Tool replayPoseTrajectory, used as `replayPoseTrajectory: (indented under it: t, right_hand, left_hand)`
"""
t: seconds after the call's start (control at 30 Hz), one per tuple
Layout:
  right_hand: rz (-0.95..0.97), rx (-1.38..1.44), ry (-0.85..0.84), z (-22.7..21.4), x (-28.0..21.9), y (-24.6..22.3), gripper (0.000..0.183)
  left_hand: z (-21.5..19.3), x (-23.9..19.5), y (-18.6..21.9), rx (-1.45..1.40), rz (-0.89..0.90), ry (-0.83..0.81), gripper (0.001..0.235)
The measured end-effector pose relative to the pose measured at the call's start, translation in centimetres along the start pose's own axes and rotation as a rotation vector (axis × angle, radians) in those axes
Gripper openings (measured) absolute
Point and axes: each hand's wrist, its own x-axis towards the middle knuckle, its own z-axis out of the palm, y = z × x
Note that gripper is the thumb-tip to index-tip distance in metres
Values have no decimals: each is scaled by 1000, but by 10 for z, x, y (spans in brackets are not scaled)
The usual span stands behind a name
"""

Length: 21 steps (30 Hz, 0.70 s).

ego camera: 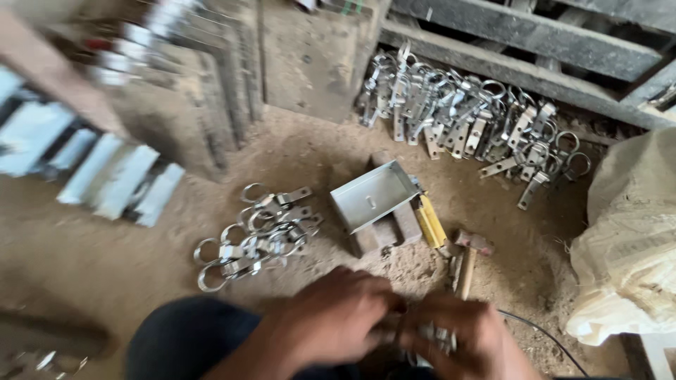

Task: The person assembles metal clamp components by threading a pin through a U-bolt and bracket, tightening the connection using a wrench, and finally spot-welding the assembly together.

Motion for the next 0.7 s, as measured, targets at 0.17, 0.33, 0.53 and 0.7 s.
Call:
replayPoseTrajectory:
  t: [0.17,0.33,0.53,0.7]
  right_hand:
    - [483,-106,179,7,-6,-4,11]
    - [315,270,378,6,-7,-7,12]
    - [406,360,356,-12,-4,11,18]
    - [467,202,163,-5,-2,47,23]
  left_hand:
    - [-35,3,21,-146,-252,-189,25]
    - [-58,-2,16,-102,-73,47,20]
    - [-82,32,13,-5,-209,-24,18]
    - [-66,65,-34,-7,-201,-197,19]
